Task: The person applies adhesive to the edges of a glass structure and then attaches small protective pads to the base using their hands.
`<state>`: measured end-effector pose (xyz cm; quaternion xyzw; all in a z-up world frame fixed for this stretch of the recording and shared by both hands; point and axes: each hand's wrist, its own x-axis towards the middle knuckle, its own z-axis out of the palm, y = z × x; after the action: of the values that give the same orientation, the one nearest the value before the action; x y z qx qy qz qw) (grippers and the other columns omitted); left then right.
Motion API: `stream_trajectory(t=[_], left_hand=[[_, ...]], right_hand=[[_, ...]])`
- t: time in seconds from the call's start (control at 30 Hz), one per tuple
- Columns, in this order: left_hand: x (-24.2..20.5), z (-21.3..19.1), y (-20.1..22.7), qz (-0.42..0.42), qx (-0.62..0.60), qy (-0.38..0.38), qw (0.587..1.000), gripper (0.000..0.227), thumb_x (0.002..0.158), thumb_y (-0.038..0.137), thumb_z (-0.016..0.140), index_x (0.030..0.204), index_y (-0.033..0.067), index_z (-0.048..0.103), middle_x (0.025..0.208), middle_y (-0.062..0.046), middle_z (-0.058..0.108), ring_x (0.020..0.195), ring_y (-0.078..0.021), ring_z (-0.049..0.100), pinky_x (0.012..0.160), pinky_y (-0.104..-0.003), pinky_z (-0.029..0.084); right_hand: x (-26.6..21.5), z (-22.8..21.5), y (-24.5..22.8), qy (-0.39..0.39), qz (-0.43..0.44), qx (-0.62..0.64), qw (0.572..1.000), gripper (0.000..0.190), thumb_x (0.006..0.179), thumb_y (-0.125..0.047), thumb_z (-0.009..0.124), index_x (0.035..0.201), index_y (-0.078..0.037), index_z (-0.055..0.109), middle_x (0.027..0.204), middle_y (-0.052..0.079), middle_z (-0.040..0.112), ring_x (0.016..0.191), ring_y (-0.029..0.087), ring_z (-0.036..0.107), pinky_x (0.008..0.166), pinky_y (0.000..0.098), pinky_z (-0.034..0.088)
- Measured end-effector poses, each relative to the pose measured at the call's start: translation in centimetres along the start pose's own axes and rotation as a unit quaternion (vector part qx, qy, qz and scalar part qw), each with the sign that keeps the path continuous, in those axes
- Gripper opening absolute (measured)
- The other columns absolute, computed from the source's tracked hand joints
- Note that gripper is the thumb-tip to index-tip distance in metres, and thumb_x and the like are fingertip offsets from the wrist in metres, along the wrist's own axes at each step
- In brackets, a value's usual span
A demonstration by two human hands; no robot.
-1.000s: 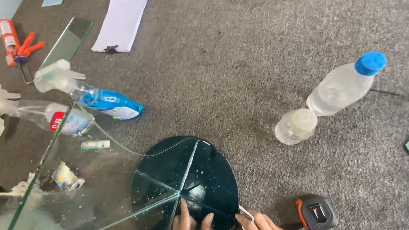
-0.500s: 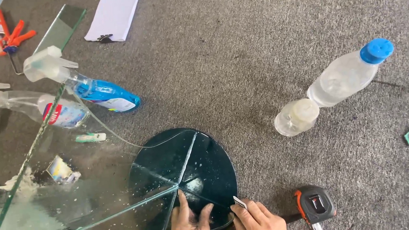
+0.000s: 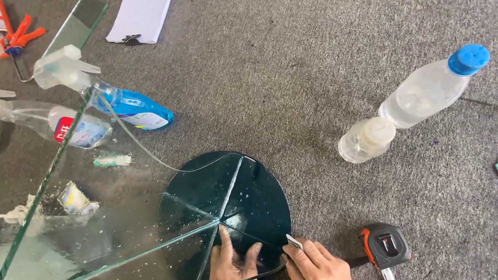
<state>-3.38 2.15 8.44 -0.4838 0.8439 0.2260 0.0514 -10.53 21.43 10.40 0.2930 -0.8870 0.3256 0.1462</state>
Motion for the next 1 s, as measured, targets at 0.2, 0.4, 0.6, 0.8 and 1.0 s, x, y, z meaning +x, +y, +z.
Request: stream_trajectory(t=[0.2, 0.4, 0.6, 0.8, 1.0], left_hand=[[-0.1, -0.1, 0.1, 0.005, -0.017, 0.004, 1.000, 0.118, 0.073, 0.074, 0.087, 0.176, 0.0400, 0.040, 0.099, 0.000, 0.066, 0.091, -0.0177, 0.073, 0.083, -0.037, 0.062], [-0.1, -0.3, 0.3, 0.002, 0.000, 0.001, 1.000, 0.118, 0.074, 0.077, 0.085, 0.176, 0.0422, 0.038, 0.104, 0.001, 0.068, 0.096, -0.0181, 0.072, 0.083, -0.039, 0.062], [-0.4, -1.1, 1.4, -0.031, 0.008, -0.022, 0.999, 0.120, 0.075, 0.077, 0.084, 0.178, 0.0464, 0.032, 0.104, 0.002, 0.065, 0.090, -0.0169, 0.071, 0.083, -0.037, 0.061], [-0.4, -1.4, 1.6, -0.036, 0.027, -0.037, 0.998, 0.120, 0.077, 0.079, 0.083, 0.179, 0.0452, 0.029, 0.108, 0.000, 0.065, 0.097, -0.0185, 0.071, 0.087, -0.038, 0.062], [-1.0, -1.6, 2.1, -0.031, -0.017, -0.013, 0.999, 0.118, 0.076, 0.068, 0.090, 0.177, 0.0409, 0.036, 0.102, 0.001, 0.067, 0.086, -0.0174, 0.072, 0.080, -0.036, 0.062]], right_hand=[[0.2, -0.3, -0.1, 0.003, -0.002, 0.010, 1.000, 0.016, 0.100, -0.030, 0.078, 0.115, -0.023, 0.080, 0.119, -0.003, 0.079, 0.088, 0.014, 0.078, 0.076, 0.0259, 0.063], [0.4, -0.6, -0.3, -0.002, 0.003, 0.014, 1.000, 0.015, 0.100, -0.030, 0.078, 0.114, -0.023, 0.080, 0.119, -0.004, 0.079, 0.088, 0.014, 0.077, 0.074, 0.0255, 0.063], [0.1, -0.4, -0.2, 0.003, -0.002, 0.012, 1.000, 0.015, 0.101, -0.029, 0.077, 0.114, -0.023, 0.080, 0.119, -0.003, 0.080, 0.088, 0.014, 0.078, 0.076, 0.0262, 0.063], [0.0, -0.5, -0.4, -0.018, 0.021, 0.008, 1.000, 0.016, 0.100, -0.031, 0.077, 0.115, -0.026, 0.080, 0.121, -0.005, 0.079, 0.090, 0.015, 0.078, 0.073, 0.0279, 0.063], [-0.4, -0.2, 0.0, -0.001, 0.011, 0.029, 1.000, 0.017, 0.097, -0.032, 0.083, 0.112, -0.025, 0.081, 0.115, -0.004, 0.080, 0.089, 0.015, 0.079, 0.070, 0.0278, 0.065]])
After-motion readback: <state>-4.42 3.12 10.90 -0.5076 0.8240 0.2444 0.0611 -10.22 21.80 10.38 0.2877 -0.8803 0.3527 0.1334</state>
